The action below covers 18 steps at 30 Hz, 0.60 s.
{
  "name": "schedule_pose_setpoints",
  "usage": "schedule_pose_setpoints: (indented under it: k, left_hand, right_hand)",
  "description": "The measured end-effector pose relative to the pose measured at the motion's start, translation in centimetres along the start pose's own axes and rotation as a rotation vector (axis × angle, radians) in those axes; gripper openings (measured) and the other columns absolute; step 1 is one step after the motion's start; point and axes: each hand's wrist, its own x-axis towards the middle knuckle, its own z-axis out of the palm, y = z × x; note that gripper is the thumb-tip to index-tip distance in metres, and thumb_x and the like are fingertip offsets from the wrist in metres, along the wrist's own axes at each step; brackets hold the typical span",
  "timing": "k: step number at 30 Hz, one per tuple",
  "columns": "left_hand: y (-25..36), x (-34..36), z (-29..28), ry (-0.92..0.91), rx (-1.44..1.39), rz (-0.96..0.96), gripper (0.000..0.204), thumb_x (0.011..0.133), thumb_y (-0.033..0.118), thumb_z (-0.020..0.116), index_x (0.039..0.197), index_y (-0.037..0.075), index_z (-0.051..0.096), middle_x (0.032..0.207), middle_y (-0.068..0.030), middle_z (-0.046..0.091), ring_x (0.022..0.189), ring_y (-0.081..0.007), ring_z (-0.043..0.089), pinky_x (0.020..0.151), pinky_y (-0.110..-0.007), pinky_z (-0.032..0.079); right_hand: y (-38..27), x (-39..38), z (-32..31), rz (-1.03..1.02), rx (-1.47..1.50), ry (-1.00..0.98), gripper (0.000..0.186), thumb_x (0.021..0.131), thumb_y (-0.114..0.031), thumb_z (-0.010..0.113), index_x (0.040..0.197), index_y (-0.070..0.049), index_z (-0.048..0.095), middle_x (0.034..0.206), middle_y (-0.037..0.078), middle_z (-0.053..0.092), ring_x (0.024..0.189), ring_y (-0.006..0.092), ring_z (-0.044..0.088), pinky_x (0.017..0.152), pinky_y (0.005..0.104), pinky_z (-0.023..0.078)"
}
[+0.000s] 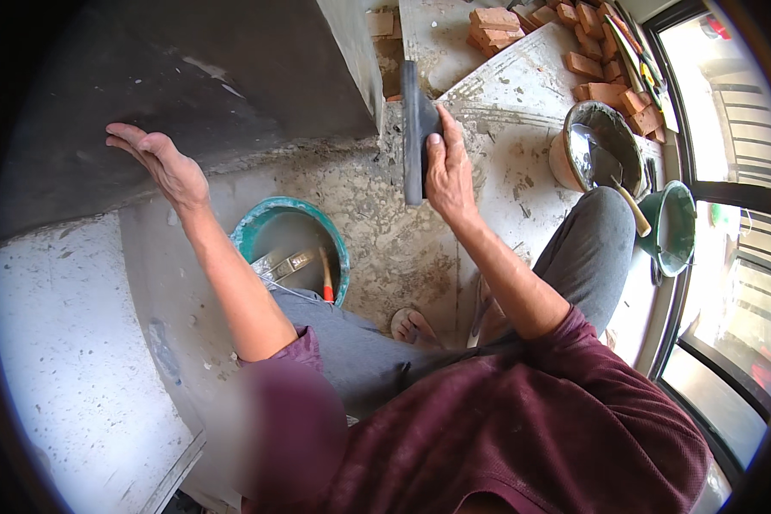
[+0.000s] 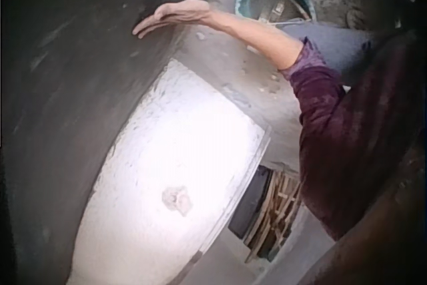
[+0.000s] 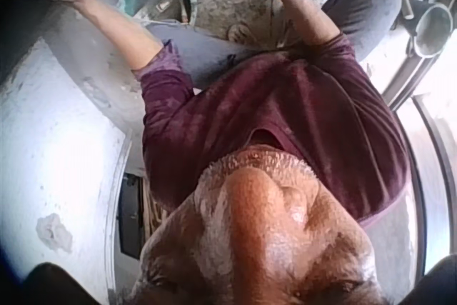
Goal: The person applies plaster to a concrete pillar using a trowel and smooths the surface with a float.
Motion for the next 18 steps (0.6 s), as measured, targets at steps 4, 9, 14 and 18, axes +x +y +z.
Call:
schedule_pose_setpoints:
  k: [4,9,14,18]
  left_hand:
    - [-0.1,0.2,0.1,-0.020,-0.018,0.015,0.089,0.097,0.068,0.006,0.154,0.001,-0.003,0.161,-0.0209,-0.011,0.149,-0.0316,-0.015,0.121,-0.043,-0.004]
    - [0.6,0.4,0.4,-0.067,-0.049,0.013,0.090,0.096,0.068,0.003,0.153,-0.001,-0.006,0.161,-0.0192,-0.013,0.148,-0.0307,-0.017,0.121,-0.042,-0.008]
    - [-0.6,-0.4,-0.3,-0.014,-0.003,0.014,0.091,0.096,0.069,0.007,0.153,-0.001,-0.002,0.161,-0.0197,-0.008,0.149,-0.0326,-0.015,0.121,-0.042,-0.005]
    - [0.0,0.3,0.4,0.001,-0.014,0.037,0.091,0.096,0.069,0.010,0.153,-0.002,-0.001,0.162,-0.0204,-0.005,0.149,-0.0339,-0.014,0.121,-0.042,-0.004]
  right_hand:
    - [0.9,0.1,3.3,-0.102,-0.011,-0.018,0.044,0.103,-0.014,0.042,0.147,-0.007,0.038,0.138,0.022,0.051,0.126,0.0344,0.052,0.105,0.0393,0.040]
    - [7.8,3.7,4.8,0.442,-0.246,-0.156,0.043,0.100,-0.015,0.043,0.140,0.000,0.044,0.120,0.028,0.060,0.110,0.0376,0.060,0.097,0.0439,0.047]
    - [5.0,0.1,3.0,0.055,-0.096,-0.043,0.043,0.102,-0.015,0.040,0.142,0.000,0.042,0.130,0.028,0.055,0.121,0.0381,0.055,0.105,0.0436,0.043]
    - [5.6,0.4,5.5,-0.114,-0.110,0.008,0.045,0.101,-0.016,0.044,0.144,-0.002,0.039,0.133,0.027,0.052,0.120,0.0409,0.054,0.104,0.0462,0.043]
